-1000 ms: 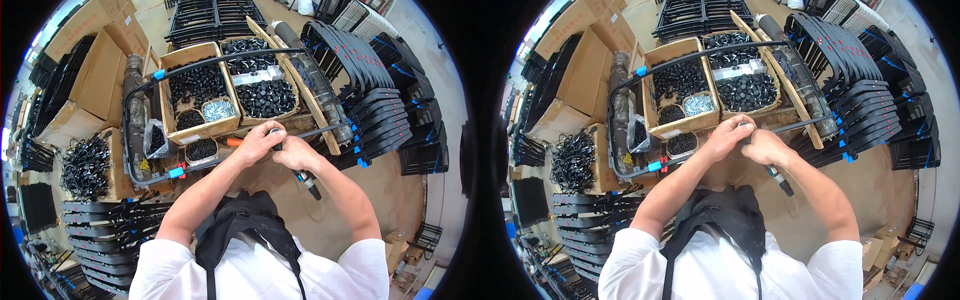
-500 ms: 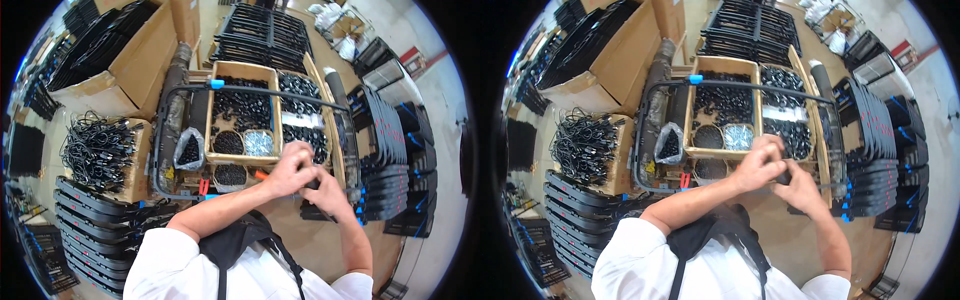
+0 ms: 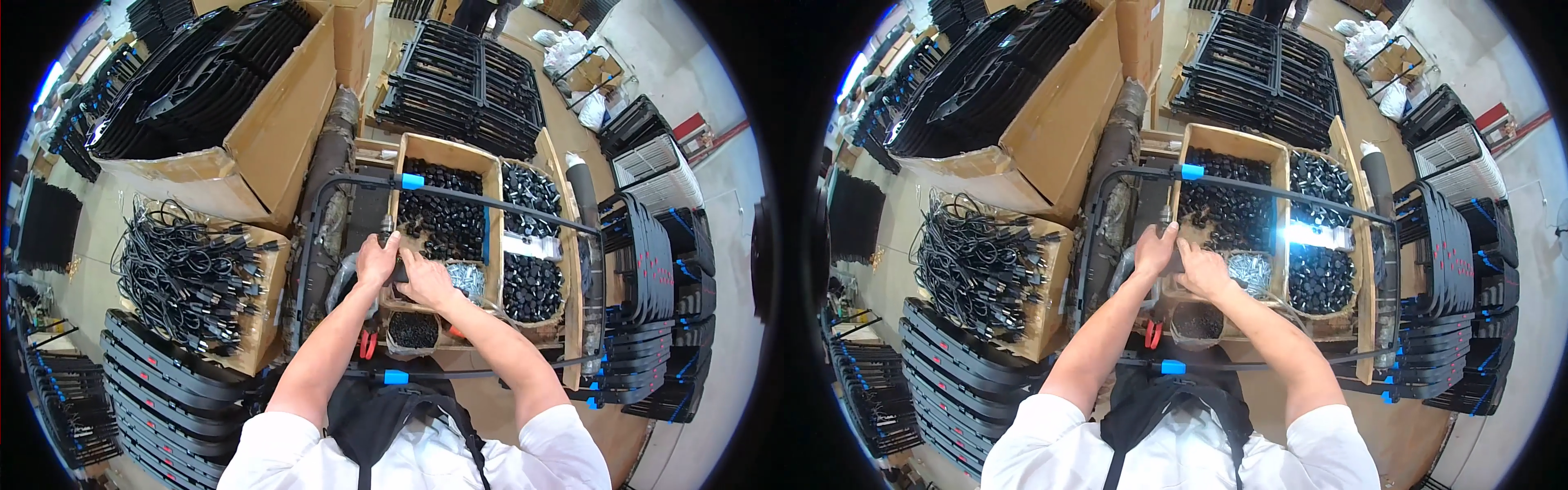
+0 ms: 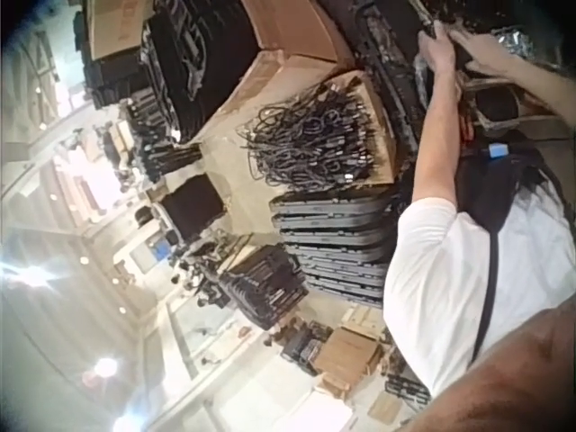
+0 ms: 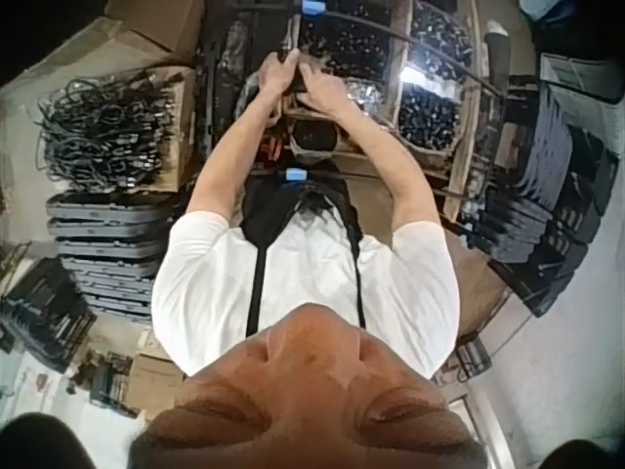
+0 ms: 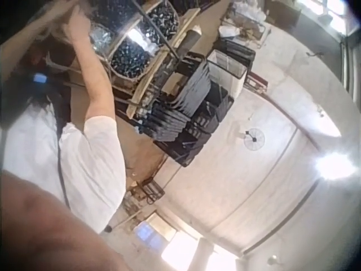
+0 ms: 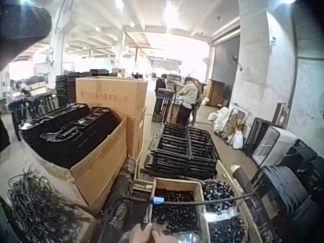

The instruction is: Assembling treadmill console components by connecting wires and using an electric screwdriver to secure plastic housings.

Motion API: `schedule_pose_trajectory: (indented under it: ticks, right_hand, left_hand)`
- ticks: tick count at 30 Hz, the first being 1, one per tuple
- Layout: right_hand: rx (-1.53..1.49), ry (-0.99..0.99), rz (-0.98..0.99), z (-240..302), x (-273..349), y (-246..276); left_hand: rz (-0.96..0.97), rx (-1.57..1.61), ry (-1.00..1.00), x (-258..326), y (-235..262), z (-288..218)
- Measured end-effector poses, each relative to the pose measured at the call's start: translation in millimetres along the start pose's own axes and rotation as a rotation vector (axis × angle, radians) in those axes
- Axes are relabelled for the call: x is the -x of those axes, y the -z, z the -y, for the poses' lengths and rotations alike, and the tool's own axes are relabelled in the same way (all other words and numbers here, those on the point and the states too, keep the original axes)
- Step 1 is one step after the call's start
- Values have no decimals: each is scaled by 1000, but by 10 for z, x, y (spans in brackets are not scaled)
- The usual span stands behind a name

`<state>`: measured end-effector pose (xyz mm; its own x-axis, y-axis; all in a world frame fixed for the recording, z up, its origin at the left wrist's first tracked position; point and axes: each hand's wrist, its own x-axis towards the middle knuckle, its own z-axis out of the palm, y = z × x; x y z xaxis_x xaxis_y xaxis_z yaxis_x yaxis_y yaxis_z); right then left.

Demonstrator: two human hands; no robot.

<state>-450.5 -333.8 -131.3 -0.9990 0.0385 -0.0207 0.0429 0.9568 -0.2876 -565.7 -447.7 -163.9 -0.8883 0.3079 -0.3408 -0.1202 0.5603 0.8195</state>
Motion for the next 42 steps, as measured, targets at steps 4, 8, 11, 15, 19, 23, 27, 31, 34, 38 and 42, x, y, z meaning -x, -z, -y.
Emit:
schedule_pose_trajectory:
  ticks: [4,8,11,15,19,23,27,31,34,38,42]
  right_hand:
    - [-9,-70,69,-54,-224,-82]
    - [-54,-109,114,-60,-337,-62]
    - [-41,-129,126,-167,-314,-49]
    - [-53,-111,133,-199,-335,-62]
    - [-117,-113,144,-310,-334,-100]
    - [-145,-113,139,-385,-330,-117]
    - [-193,-101,90,-403,-379,-133]
    - [-255,-70,49,-467,-378,-185]
    - [-258,-95,113,-514,-407,-171]
    - [-258,-124,116,-513,-414,-166]
    - [-244,0,-21,-463,-385,-232]
  left_hand:
    - [-43,-80,-23,-259,-55,70]
    - [-66,-79,-38,-420,-95,181]
    - [-10,-26,-30,-410,-152,85]
    - [-10,-30,-12,-394,-121,51]
    - [1,-60,43,-336,-104,-96]
    - [120,-113,108,-299,-19,-183]
    - [120,-280,91,-324,-33,-113]
    - [75,-318,58,-313,-112,-160]
    - [55,-339,60,-327,-135,-190]
    - [60,-346,76,-352,-141,-235]
    - [59,-312,79,-366,-146,-233]
